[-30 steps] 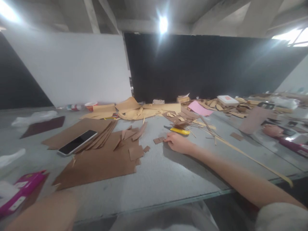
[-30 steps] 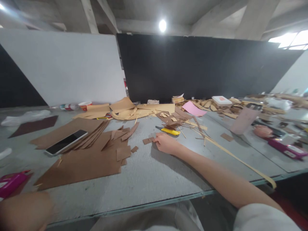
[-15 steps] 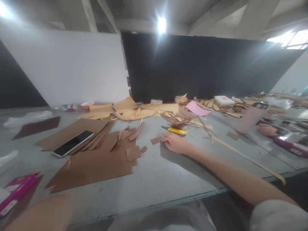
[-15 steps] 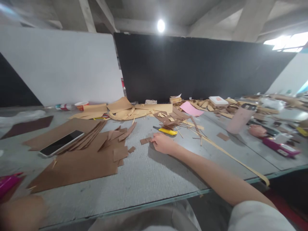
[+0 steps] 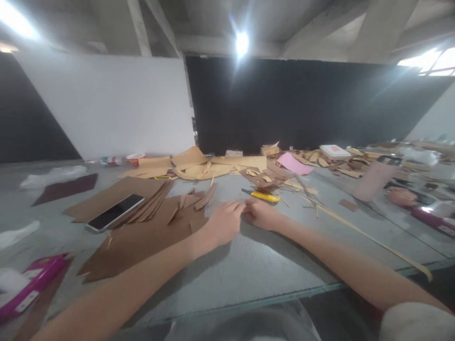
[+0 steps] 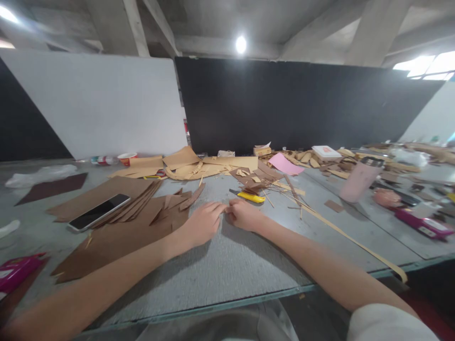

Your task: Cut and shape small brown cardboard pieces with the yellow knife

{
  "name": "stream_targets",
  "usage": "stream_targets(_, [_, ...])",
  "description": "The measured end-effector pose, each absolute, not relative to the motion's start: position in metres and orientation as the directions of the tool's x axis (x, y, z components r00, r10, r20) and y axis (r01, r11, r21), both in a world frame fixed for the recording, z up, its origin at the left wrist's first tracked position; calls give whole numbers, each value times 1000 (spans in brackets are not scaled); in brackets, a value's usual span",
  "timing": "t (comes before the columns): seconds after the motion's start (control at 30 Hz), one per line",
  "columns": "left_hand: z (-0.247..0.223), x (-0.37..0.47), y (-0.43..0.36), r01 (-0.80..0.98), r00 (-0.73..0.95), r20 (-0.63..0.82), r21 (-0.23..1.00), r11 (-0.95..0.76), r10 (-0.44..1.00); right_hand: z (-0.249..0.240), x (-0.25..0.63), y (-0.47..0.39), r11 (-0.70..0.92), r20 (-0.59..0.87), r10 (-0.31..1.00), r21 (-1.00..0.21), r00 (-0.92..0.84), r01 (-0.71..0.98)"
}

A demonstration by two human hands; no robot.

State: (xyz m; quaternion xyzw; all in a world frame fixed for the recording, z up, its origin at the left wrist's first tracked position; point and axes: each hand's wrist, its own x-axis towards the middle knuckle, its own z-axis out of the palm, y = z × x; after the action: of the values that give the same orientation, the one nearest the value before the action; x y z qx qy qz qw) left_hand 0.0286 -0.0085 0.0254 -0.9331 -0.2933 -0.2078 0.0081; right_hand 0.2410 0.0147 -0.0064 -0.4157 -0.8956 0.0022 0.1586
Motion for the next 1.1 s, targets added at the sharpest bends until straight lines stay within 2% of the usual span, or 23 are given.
stream_targets(0.07, [0,23,10,560,761,332,97,-822,558,-7,241,14,665,262,735,-94,-626,741])
stream_targets(0.17, [-22,13,19,567,750,341,110,-817,567,-8,241,15,658,245,742,-85,-624,748])
stream_targets(0.53, [-18,10,24,537,785,316,80,-840,532,-8,241,15,649,261,736,-7,-625,761])
stream_targets(0.67, [-16,9,21,533,771,331,130,-836,544,-7,241,13,630,263,752,-18,-605,776])
stream_targets(0.9, [-9,8,18,474,719,393,328,-817,574,-6,246,13,671,281,723,-69,-631,738])
stream_targets(1.1, [-16,7,23,476,735,392,283,-833,553,-6,249,11,707,312,683,-57,-660,705])
